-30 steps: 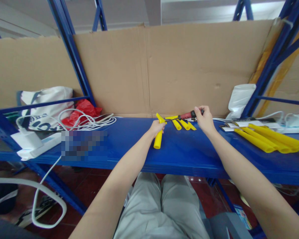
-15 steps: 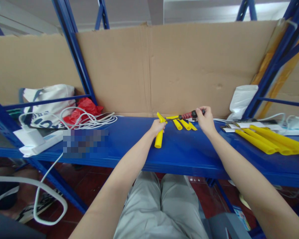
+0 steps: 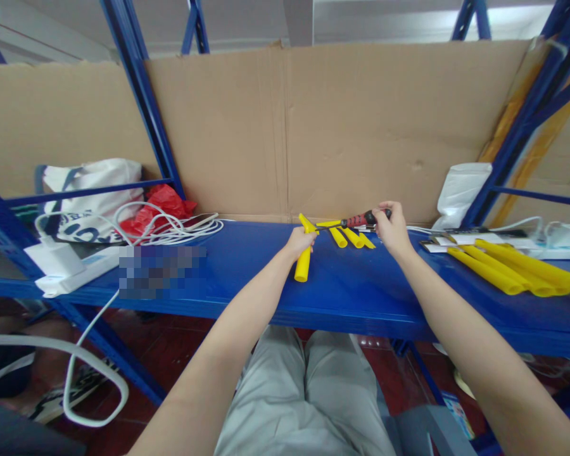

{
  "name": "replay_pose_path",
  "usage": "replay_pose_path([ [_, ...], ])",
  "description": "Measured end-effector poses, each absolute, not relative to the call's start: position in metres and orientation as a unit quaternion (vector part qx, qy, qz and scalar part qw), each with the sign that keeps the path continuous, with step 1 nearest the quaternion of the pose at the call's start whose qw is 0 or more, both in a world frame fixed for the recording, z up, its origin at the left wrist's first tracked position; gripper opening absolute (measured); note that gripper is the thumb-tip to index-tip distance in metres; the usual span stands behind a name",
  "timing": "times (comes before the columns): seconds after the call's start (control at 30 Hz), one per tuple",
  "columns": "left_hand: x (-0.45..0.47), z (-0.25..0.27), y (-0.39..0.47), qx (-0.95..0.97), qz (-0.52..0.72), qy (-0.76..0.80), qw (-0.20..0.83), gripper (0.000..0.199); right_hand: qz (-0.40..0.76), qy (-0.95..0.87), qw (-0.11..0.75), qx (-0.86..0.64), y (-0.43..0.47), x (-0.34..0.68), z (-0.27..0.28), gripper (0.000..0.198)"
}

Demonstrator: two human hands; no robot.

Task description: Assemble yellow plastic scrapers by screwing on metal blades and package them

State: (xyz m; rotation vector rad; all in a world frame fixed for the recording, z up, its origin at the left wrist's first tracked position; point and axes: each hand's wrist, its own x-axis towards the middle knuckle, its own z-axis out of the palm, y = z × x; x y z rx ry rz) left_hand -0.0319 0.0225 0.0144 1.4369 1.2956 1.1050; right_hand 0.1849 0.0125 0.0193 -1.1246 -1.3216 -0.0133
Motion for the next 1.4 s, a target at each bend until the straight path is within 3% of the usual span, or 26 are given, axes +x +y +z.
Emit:
replay_pose_path([
  [0.27, -0.032, 0.014, 0.022, 0.578, 0.444, 0.524, 0.442, 0.016, 0.002, -0.541, 0.626, -0.563, 0.001, 0.178, 0.026, 0.036],
  [0.77, -0.032, 0.016, 0.021, 0.584, 0.446, 0.523, 0.432, 0.016, -0.014, -0.569, 0.644, -0.511, 0.016, 0.186, 0.016, 0.045],
  [0.93, -0.033, 0.014, 0.023, 0.583, 0.439, 0.536, 0.424, 0.014, -0.011, -0.581, 0.61, -0.538, 0.007, 0.184, 0.019, 0.048],
  [1.17, -0.034, 0.012, 0.025, 0.589, 0.438, 0.53, 0.425, 0.016, 0.01, -0.579, 0.635, -0.512, 0.014, 0.185, 0.018, 0.038],
  [1.4, -0.034, 0.01, 0.027, 0.581, 0.446, 0.525, 0.432, 0.021, 0.011, -0.575, 0.621, -0.532, 0.011, 0.185, 0.019, 0.041],
])
